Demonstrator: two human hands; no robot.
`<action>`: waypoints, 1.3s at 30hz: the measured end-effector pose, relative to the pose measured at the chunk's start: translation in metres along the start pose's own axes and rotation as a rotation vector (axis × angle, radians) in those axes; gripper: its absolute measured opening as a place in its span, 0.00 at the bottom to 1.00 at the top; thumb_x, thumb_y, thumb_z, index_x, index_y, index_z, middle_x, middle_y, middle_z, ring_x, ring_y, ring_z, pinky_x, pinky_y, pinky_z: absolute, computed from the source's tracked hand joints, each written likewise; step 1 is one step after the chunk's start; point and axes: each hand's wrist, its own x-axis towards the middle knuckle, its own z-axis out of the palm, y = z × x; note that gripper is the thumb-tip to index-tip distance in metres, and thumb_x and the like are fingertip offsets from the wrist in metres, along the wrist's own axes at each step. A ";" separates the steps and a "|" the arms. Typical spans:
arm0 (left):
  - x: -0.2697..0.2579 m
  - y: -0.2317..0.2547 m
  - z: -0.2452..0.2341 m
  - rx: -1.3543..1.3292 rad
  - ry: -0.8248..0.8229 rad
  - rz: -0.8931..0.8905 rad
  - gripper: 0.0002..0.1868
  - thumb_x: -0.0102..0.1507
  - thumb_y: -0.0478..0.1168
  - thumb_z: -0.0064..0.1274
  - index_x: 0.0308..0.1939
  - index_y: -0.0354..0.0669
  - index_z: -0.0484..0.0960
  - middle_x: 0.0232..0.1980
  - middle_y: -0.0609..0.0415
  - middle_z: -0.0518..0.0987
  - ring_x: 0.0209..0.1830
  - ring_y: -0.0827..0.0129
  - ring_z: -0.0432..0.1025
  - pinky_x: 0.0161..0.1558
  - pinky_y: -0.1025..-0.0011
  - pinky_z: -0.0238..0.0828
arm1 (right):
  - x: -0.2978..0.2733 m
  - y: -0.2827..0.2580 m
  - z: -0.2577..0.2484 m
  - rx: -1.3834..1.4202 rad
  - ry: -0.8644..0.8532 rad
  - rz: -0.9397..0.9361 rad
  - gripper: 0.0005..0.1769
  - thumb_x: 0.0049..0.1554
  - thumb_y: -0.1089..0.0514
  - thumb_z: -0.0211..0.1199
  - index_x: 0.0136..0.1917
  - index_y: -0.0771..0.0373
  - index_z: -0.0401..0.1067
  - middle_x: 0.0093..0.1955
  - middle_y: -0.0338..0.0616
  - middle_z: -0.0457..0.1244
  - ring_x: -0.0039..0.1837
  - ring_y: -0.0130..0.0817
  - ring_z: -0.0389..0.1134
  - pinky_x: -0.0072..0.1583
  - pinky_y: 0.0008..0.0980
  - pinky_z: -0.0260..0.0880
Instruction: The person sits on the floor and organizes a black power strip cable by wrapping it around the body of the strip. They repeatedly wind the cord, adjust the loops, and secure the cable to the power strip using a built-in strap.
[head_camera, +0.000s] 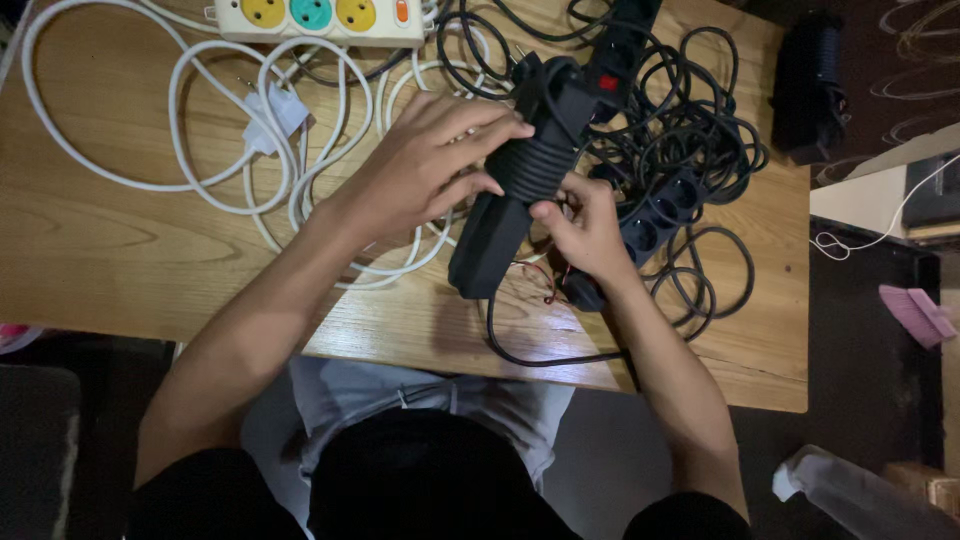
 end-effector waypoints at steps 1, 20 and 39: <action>0.000 -0.001 0.000 0.000 0.003 0.009 0.33 0.65 0.45 0.64 0.73 0.50 0.73 0.70 0.54 0.73 0.68 0.59 0.68 0.67 0.55 0.62 | 0.000 -0.001 0.000 -0.001 -0.001 -0.002 0.25 0.62 0.40 0.65 0.52 0.67 0.76 0.31 0.29 0.56 0.35 0.17 0.50 0.38 0.26 0.47; 0.002 -0.006 0.000 -0.184 0.026 -0.045 0.38 0.63 0.43 0.67 0.76 0.51 0.68 0.74 0.48 0.73 0.74 0.54 0.68 0.75 0.56 0.63 | -0.028 0.061 -0.012 0.482 -0.054 0.080 0.40 0.61 0.26 0.56 0.62 0.66 0.68 0.39 0.33 0.60 0.36 0.19 0.55 0.38 0.22 0.54; 0.006 0.015 0.001 -0.666 -0.114 -0.430 0.34 0.72 0.47 0.43 0.81 0.55 0.53 0.80 0.47 0.65 0.70 0.58 0.71 0.67 0.59 0.69 | -0.014 0.040 -0.003 0.281 0.128 0.026 0.29 0.65 0.37 0.63 0.58 0.67 0.71 0.39 0.27 0.58 0.39 0.15 0.53 0.41 0.22 0.49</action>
